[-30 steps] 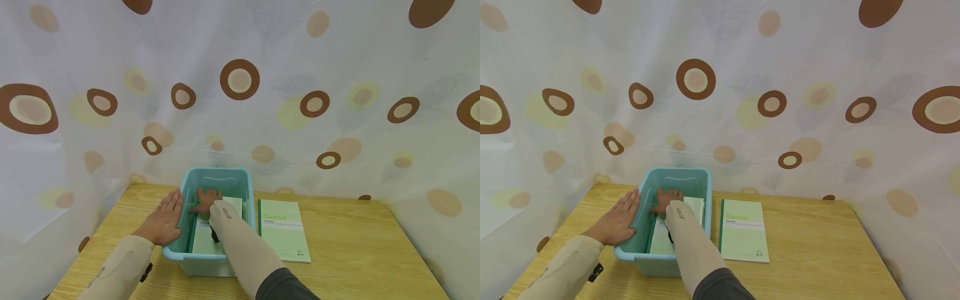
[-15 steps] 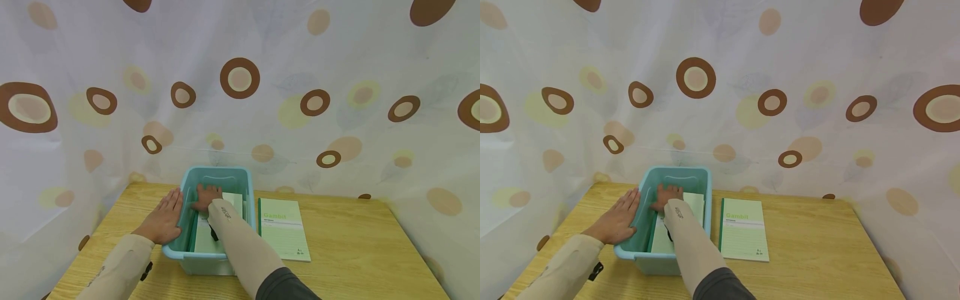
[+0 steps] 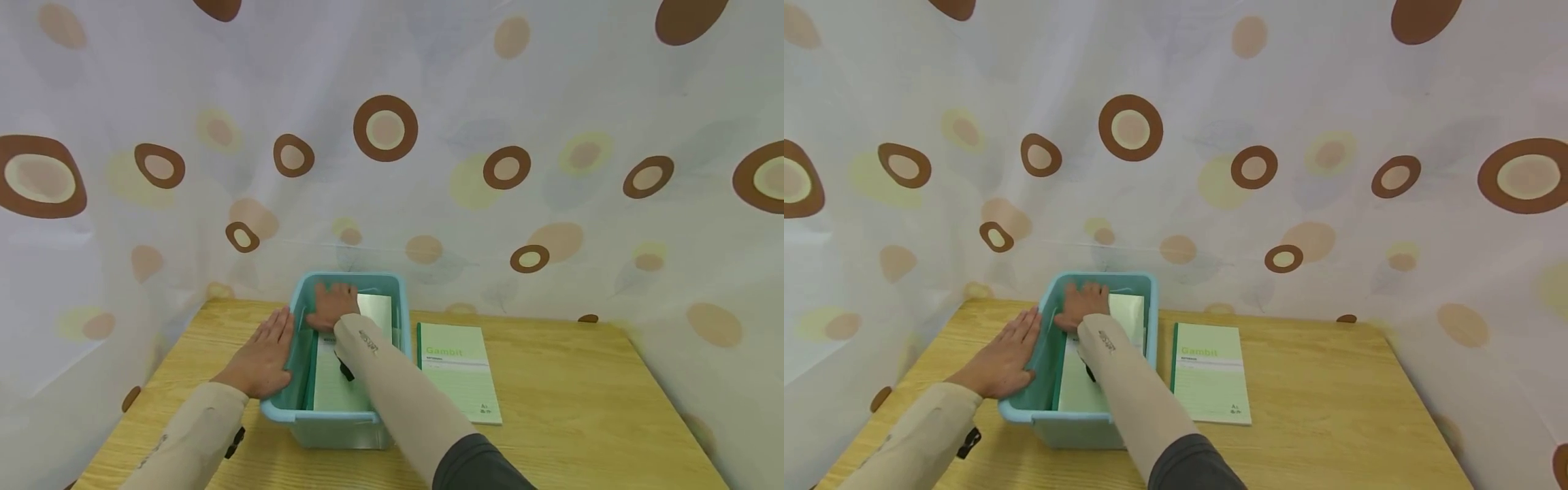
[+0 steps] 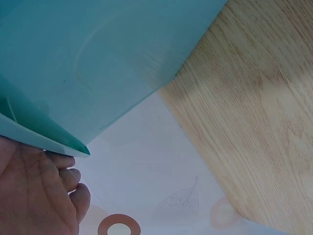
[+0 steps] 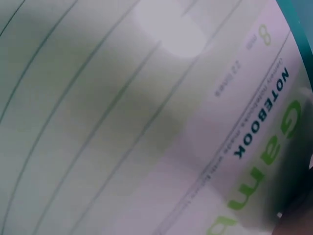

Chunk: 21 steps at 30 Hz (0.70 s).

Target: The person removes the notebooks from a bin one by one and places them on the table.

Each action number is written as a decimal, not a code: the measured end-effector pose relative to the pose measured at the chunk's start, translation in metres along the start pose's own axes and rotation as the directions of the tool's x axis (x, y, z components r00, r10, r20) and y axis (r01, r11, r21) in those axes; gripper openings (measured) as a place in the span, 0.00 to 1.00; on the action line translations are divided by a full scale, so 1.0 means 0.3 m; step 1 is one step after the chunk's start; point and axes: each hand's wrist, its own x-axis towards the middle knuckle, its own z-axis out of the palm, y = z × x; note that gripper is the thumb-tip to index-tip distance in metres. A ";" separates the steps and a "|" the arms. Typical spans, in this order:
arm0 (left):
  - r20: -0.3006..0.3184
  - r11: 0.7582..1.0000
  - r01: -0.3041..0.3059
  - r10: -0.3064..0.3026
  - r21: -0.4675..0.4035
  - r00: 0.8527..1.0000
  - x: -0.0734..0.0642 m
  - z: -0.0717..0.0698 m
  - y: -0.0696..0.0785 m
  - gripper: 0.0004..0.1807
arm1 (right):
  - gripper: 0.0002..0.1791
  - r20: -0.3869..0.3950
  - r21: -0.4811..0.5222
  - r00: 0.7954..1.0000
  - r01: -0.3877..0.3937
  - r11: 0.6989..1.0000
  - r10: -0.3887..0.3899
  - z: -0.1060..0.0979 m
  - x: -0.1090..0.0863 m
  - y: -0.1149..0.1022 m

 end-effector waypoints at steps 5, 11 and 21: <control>-0.004 1.000 0.001 -0.001 0.004 1.000 -0.002 0.001 0.001 0.44 | 0.28 -0.081 -0.037 0.996 0.035 0.999 -0.038 -0.074 0.013 -0.016; -0.020 1.000 0.004 -0.004 -0.006 1.000 -0.003 0.003 0.004 0.44 | 0.22 -0.108 -0.073 0.994 0.004 0.997 -0.012 -0.234 0.005 -0.027; -0.032 1.000 0.001 -0.001 -0.018 0.999 -0.011 -0.002 0.015 0.44 | 0.18 -0.204 0.016 0.979 -0.023 1.000 0.026 -0.530 -0.041 0.028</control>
